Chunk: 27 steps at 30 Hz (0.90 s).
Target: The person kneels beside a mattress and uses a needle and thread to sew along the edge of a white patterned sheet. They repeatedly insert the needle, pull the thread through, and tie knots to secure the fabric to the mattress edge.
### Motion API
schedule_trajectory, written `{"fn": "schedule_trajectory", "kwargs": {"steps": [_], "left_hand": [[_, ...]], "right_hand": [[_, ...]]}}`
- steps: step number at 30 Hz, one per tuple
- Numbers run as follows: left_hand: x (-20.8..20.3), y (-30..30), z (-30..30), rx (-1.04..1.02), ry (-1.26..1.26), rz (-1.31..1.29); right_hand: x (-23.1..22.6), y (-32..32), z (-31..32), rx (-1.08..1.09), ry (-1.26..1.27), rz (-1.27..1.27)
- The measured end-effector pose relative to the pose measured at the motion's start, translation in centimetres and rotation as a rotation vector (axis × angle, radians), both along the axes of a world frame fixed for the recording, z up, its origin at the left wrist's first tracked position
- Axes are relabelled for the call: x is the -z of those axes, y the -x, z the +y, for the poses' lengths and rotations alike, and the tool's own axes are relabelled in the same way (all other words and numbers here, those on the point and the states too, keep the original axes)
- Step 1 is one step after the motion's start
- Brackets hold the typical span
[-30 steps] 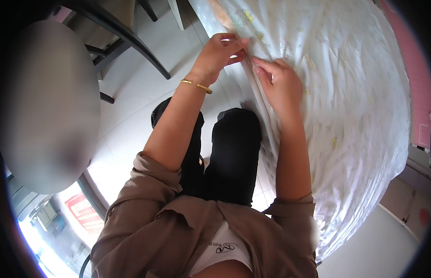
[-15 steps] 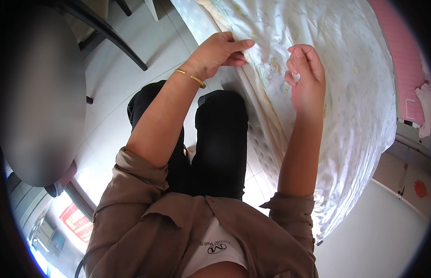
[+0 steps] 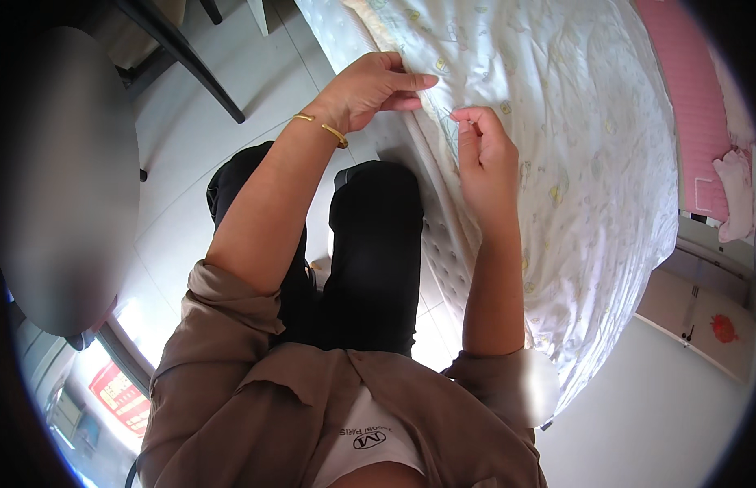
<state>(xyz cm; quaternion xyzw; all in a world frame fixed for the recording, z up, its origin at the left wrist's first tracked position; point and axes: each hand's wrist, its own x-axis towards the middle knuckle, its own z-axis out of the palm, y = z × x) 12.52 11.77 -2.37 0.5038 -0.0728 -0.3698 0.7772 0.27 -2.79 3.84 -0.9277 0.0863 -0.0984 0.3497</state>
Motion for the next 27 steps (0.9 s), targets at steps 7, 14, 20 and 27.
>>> {"fn": "schedule_trajectory", "kwargs": {"steps": [7,14,20,27], "left_hand": [[-0.8,0.0,0.2,0.017,-0.068,0.006],[-1.0,0.1,0.7,0.017,-0.066,-0.063],[-0.6,0.0,0.8,0.013,-0.086,-0.116],[-0.2,0.1,0.5,0.000,-0.076,-0.145]], "right_hand": [[0.9,-0.4,0.3,-0.016,0.153,-0.073],[1.1,-0.6,0.5,-0.020,0.257,-0.081],[1.2,-0.9,0.8,-0.058,0.358,-0.118],[1.3,-1.2,0.8,-0.072,0.404,-0.100]]}}
